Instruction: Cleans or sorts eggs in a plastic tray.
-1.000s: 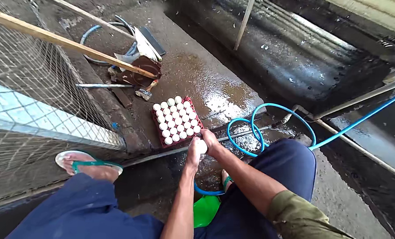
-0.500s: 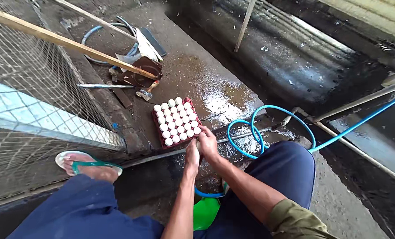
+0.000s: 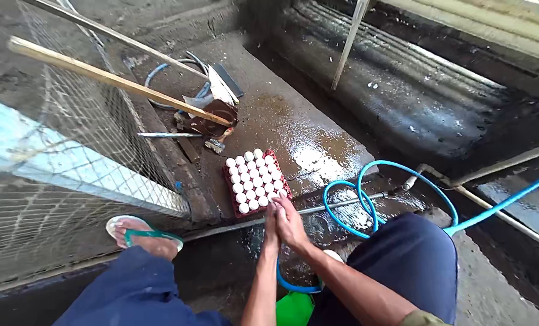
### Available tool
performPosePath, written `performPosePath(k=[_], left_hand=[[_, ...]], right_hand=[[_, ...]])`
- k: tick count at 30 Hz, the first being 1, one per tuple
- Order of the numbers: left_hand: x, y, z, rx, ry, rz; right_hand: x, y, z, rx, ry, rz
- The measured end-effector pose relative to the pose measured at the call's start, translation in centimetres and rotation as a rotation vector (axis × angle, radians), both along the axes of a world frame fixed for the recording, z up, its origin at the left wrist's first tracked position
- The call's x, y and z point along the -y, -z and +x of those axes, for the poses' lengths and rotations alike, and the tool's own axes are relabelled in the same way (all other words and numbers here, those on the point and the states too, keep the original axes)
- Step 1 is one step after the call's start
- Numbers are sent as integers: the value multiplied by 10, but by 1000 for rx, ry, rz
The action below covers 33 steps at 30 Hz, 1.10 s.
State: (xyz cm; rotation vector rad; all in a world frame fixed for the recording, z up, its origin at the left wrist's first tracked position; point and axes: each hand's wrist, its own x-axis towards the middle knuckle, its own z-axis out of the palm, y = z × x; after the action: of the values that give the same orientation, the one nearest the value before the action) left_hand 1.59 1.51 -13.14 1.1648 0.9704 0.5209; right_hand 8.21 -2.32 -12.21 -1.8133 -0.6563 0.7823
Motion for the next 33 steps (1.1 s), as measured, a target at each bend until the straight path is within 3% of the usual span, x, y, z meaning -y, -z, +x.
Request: performPosePath(k=[4,7,12,14,16,19,21,25,28,31,33], left_hand=[[8,-4,5,-73,-36,71],[6,-6,1,-20,-60,9],[6,-12,-3,57,118,-175],[1,-7,0,17,163,-152],[2,3,6,-24,45,-39],[6,-17,2,-21,23,7],[7,-29,-3,-6,64,-68],[8,4,9,17,52,46],[8,2,3,40,63,43],[14,-1,11,-71,21,53],[13,-7,9,-66,0,94]], right_hand=[[-7,-4,8,-95,57,-145],[3,-3,-9,-44,90,-22],[-19,10,38,-466,279,-68],[-17,1,39,-434,305,-42],[-12,-4,25,-322,273,-20],[3,7,-5,91,81,93],[3,18,-4,225,53,115],[-4,0,0,-112,183,-70],[6,9,-8,-45,117,89],[-6,12,16,-158,215,-15],[-4,0,6,-13,106,-64]])
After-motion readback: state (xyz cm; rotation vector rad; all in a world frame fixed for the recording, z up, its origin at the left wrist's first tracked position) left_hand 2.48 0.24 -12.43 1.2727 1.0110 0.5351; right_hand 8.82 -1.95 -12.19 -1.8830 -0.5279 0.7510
